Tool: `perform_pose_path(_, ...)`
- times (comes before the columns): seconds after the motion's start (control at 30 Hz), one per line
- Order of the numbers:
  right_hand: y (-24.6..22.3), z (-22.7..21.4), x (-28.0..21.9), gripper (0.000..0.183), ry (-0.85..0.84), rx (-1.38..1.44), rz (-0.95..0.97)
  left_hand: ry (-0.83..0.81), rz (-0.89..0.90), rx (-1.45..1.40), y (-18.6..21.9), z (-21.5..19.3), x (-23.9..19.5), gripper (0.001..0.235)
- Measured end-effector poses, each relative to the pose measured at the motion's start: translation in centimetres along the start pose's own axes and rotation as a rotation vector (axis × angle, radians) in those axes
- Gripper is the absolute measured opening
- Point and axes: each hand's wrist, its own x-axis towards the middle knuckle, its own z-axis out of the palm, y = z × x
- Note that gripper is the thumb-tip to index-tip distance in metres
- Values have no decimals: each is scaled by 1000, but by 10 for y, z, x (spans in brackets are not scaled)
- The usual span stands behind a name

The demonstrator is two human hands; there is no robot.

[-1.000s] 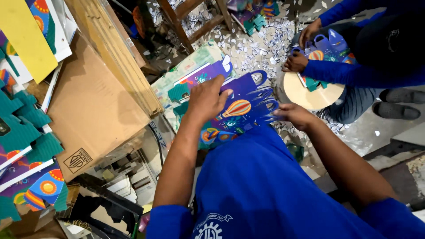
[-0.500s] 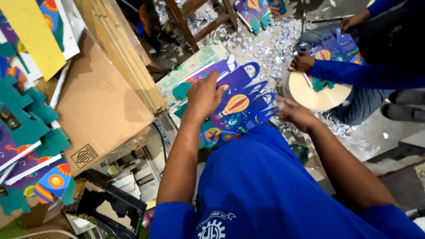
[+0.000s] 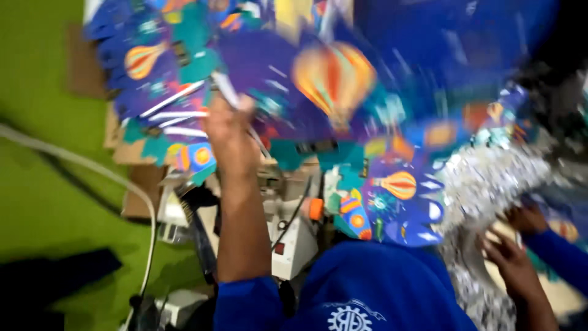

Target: The person assembles and stacks printed cardboard gift boxes by removing scrap pieces and folding them.

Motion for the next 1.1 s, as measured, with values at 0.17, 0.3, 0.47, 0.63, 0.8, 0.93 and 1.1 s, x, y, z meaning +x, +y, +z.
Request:
perform_pose_path(0.17,78,-23,38,54,-47,-149,77,393,251,-511,-40,-109,69,31)
perform_pose_path(0.3,147,-47,79,54,-75,-63,188,892,241,322,-92,-162,96,41)
perform_pose_path(0.47,205,-76,104,53,-180,66,93,457,-380,1465,-126,-155,96,42)
perform_pose_path(0.63,198,-85,86,53,-55,-42,329,377,-162,1484,-110,-139,82,44)
perform_pose_path(0.8,89,-27,11,44,58,-233,201,370,0,1446,-126,-145,70,61)
perform_pose_path(0.93,38,19,-5,37,103,-177,126,508,389,1160,-54,-47,21,65)
perform_pose_path(1.1,-26,86,-9,28,301,-434,-154,-153,457,845,-100,126,-74,35)
